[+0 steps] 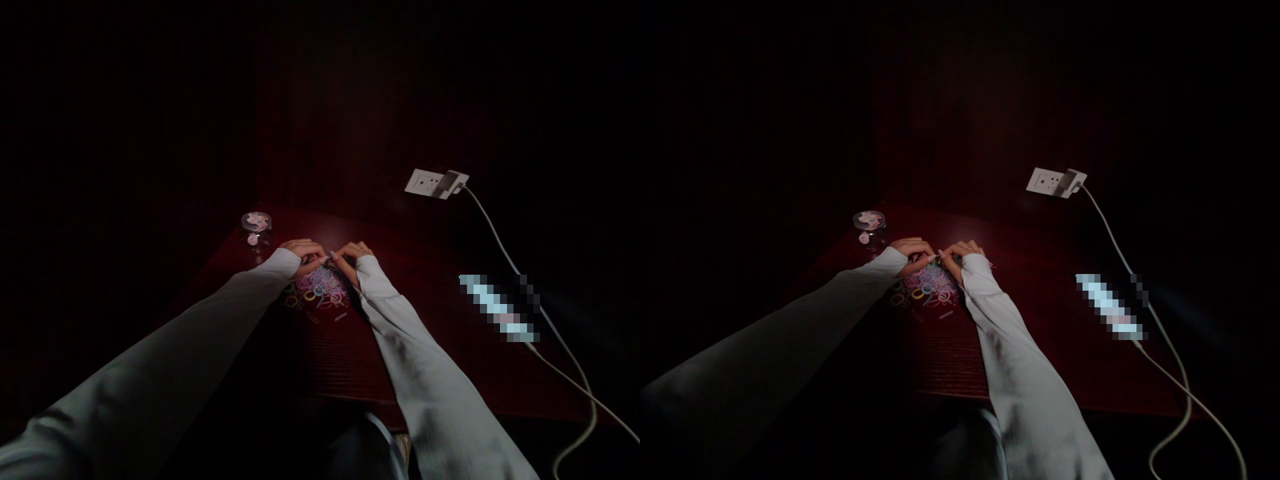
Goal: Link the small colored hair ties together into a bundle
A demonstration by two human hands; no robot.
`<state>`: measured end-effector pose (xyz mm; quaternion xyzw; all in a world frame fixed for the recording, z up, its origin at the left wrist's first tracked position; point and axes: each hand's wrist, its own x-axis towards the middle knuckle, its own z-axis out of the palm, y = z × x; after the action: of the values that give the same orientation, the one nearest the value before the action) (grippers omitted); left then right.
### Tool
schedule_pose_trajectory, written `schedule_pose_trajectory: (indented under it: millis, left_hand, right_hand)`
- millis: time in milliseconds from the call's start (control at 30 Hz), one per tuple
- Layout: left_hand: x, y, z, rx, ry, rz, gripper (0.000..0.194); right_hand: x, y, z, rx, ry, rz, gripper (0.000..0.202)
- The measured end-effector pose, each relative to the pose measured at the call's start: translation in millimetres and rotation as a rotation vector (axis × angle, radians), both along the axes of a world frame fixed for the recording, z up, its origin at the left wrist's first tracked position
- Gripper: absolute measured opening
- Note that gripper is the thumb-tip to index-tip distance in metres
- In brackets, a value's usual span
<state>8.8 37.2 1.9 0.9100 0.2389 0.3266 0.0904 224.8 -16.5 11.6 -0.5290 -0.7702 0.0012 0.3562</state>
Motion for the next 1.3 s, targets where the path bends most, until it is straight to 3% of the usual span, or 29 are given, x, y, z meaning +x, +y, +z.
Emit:
schedule_pose_trajectory:
  millis: [300,600,767,1033,1300]
  left_hand:
    - [-0.1,2.4,-3.3,-0.017,-0.030,-0.009,0.031]
    - [-0.8,-4.8,1.3,-0.059,-0.025,0.045,0.026]
    - [-3.0,-7.9,4.7,-0.043,0.016,0.044,0.029]
    - [0.6,2.9,-2.1,-0.027,0.073,0.077,0.037]
    - [0.0,4.0,-3.0,0.012,0.053,0.095,0.034]
  right_hand:
    - [-0.1,-1.7,4.5,0.016,-0.017,-0.006,0.039]
    - [-2.9,-13.2,15.7,-0.037,0.035,0.086,0.044]
    - [-6.3,-9.1,10.1,-0.016,0.068,0.101,0.047]
    - [-10.6,0.6,-1.0,-0.008,0.068,0.050,0.047]
    - [-13.9,3.4,-3.7,-0.030,0.046,0.016,0.034]
